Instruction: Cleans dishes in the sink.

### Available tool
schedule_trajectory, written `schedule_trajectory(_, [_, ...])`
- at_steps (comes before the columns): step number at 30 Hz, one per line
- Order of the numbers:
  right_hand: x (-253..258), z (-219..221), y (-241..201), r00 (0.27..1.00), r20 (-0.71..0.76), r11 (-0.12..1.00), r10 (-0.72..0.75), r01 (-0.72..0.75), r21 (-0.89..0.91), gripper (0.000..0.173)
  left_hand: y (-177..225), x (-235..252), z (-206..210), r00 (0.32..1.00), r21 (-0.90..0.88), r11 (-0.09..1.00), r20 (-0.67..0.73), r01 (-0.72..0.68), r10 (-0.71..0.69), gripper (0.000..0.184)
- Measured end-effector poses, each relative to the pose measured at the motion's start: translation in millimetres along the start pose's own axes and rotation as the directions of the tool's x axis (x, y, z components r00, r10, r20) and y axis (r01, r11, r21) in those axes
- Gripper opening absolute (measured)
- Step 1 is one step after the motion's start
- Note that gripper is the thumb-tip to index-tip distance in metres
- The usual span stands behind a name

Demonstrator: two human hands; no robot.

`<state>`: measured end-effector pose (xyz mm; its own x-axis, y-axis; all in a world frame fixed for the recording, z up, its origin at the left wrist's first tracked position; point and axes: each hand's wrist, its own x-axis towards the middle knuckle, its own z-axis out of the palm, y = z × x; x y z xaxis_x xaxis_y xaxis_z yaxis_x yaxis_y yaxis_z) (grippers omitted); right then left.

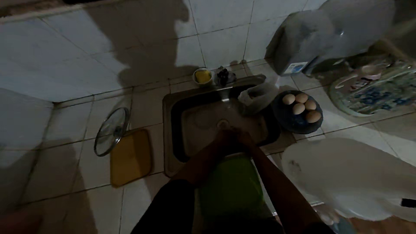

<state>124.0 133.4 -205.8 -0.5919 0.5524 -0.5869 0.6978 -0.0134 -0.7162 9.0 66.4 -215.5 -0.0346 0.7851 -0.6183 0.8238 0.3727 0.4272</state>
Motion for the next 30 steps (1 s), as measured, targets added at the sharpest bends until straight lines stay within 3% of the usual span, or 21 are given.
schedule_trajectory(2, [3.3,-5.9,-2.6,0.998,-0.067,0.999,-0.018,0.021,0.037,0.039,-5.4,12.4,-2.9,0.991,-0.012,0.995,0.091,-0.097,0.097,0.062])
schedule_trajectory(3, [2.7,-12.1,-11.6,0.996,-0.077,0.999,-0.043,0.043,-0.008,0.039,-12.0,14.8,-3.7,0.981,-0.017,0.986,0.1,-0.167,0.168,0.064])
schedule_trajectory(4, [1.1,-16.5,-21.1,0.995,-0.076,0.996,-0.071,0.066,-0.062,0.039,-16.7,13.8,-4.3,0.975,-0.015,0.977,0.06,-0.214,0.214,0.055])
schedule_trajectory(6, [-0.6,-16.9,-37.1,0.996,-0.057,0.986,-0.075,0.065,-0.155,0.038,-17.0,5.2,-12.7,0.994,-0.022,0.994,0.003,-0.108,0.108,0.055])
schedule_trajectory(9, [1.9,-13.5,-53.5,0.992,-0.079,0.976,-0.098,0.081,-0.203,0.038,-4.7,-3.2,-18.5,0.995,-0.288,0.958,-0.088,0.019,-0.046,0.054])
schedule_trajectory(10, [3.4,-14.0,-54.7,0.993,-0.084,0.976,-0.088,0.069,-0.209,0.039,-3.7,-3.1,-15.3,0.998,-0.354,0.935,-0.06,0.001,-0.024,0.053])
schedule_trajectory(11, [5.2,-16.1,-53.4,0.994,-0.072,0.971,-0.078,0.059,-0.232,0.039,-6.3,-3.3,-11.1,0.999,-0.332,0.942,-0.038,-0.047,0.036,0.051])
schedule_trajectory(13, [8.3,-23.4,-56.3,0.995,-0.004,0.952,-0.097,0.092,-0.293,0.038,-24.8,-1.4,-9.6,0.984,-0.04,0.984,-0.042,-0.176,0.174,0.048])
schedule_trajectory(15, [13.7,-23.9,-59.6,0.992,0.044,0.942,-0.117,0.125,-0.311,0.037,-33.7,-4.3,-14.2,0.981,0.074,0.984,-0.097,-0.163,0.17,0.045])
schedule_trajectory(17, [25.0,-21.0,-59.4,0.988,0.012,0.952,-0.152,0.149,-0.269,0.038,-25.1,-3.2,-10.7,0.976,-0.152,0.982,-0.202,-0.109,0.077,0.045])
schedule_trajectory(19, [32.6,-21.8,-60.8,0.992,0.006,0.946,-0.125,0.121,-0.302,0.041,-12.7,-5.9,-9.7,0.988,-0.365,0.923,-0.138,-0.12,0.074,0.047])
schedule_trajectory(20, [32.8,-26.2,-64.5,0.995,0.034,0.926,-0.094,0.1,-0.363,0.042,-11.6,-10.5,-12.1,0.989,-0.337,0.93,-0.058,-0.148,0.136,0.05])
schedule_trajectory(21, [34.0,-32.1,-67.2,0.994,0.077,0.904,-0.074,0.1,-0.415,0.041,-15.4,-13.7,-14.9,0.975,-0.195,0.957,0.011,-0.214,0.22,0.054])
schedule_trajectory(23, [46.1,-38.7,-63.5,0.986,0.147,0.868,-0.081,0.142,-0.476,0.038,-40.0,-6.2,-10.7,0.909,0.177,0.892,0.06,-0.416,0.412,0.051])
schedule_trajectory(25, [44.7,-38.3,-61.2,0.986,0.121,0.87,-0.115,0.158,-0.466,0.038,-43.0,-6.5,-18.4,0.919,0.229,0.892,0.032,-0.391,0.394,0.042])
schedule_trajectory(27, [31.1,-34.8,-58.2,0.992,0.012,0.95,-0.125,0.124,-0.287,0.047,-19.7,-11.6,-33.2,0.983,0.018,0.984,-0.04,-0.177,0.177,0.042])
schedule_trajectory(28, [22.7,-31.3,-55.4,0.99,-0.051,0.979,-0.13,0.12,-0.162,0.05,-10.3,-10.7,-31.7,0.985,-0.163,0.977,-0.132,-0.134,0.113,0.042])
schedule_trajectory(30, [20.3,-21.1,-47.0,0.976,-0.151,0.985,-0.157,0.165,0.045,0.046,-2.3,-9.8,-18.5,0.971,-0.402,0.897,-0.218,-0.185,0.102,0.043])
